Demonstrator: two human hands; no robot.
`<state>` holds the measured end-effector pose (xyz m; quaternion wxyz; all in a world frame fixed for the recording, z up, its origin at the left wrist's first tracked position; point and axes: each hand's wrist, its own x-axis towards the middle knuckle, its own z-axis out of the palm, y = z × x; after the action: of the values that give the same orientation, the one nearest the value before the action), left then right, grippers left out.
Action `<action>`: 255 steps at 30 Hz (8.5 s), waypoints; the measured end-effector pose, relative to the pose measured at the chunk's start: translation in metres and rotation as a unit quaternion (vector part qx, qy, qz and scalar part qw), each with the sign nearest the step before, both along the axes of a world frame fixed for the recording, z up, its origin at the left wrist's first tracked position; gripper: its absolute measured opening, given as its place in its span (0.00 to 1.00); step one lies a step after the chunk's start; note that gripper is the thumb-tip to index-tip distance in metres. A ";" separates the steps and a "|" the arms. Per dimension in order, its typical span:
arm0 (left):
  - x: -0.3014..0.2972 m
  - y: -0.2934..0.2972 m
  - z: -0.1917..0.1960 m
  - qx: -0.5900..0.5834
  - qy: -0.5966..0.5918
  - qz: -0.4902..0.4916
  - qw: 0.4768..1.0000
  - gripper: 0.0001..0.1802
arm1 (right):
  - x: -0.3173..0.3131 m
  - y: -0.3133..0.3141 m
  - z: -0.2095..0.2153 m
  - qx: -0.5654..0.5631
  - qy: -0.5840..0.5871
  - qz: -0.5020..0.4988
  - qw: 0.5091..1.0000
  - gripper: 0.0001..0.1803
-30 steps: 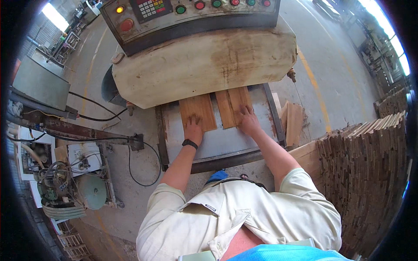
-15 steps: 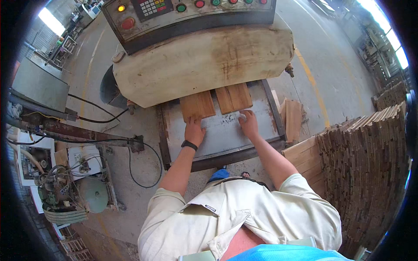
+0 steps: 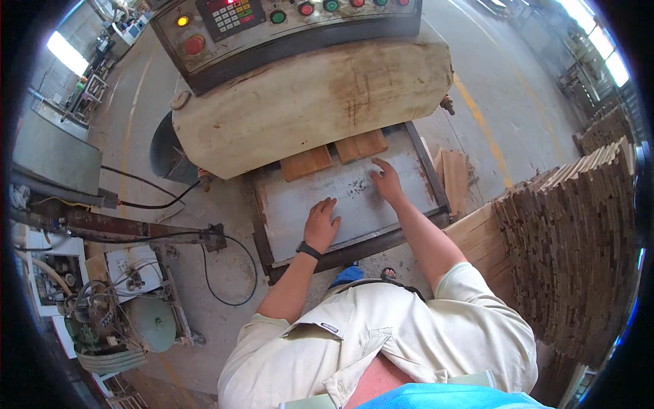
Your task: The person picks up wooden boards from a stack by hand and feeds them into a processing machine.
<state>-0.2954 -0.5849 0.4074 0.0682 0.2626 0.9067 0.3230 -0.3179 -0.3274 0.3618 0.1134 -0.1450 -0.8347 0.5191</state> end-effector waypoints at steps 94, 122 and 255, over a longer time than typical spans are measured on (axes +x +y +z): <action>0.621 0.499 -0.367 -0.356 -0.422 -0.431 0.713 0.23 | 0.871 0.369 -0.578 -0.623 0.273 -0.728 0.090 0.35; 0.641 0.596 -0.381 -0.048 -0.690 0.021 0.722 0.17 | 0.979 0.297 -0.555 -0.633 0.239 -0.701 0.225 0.42; 0.189 0.004 -0.058 0.570 -0.633 0.251 0.459 0.32 | 0.290 0.002 0.000 -0.670 -0.120 -0.040 0.732 0.18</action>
<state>-0.1068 -0.5806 0.3491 0.3746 -0.2725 0.2551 0.8487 -0.0274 -0.3253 0.3617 -0.0931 -0.2776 -0.2709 0.9170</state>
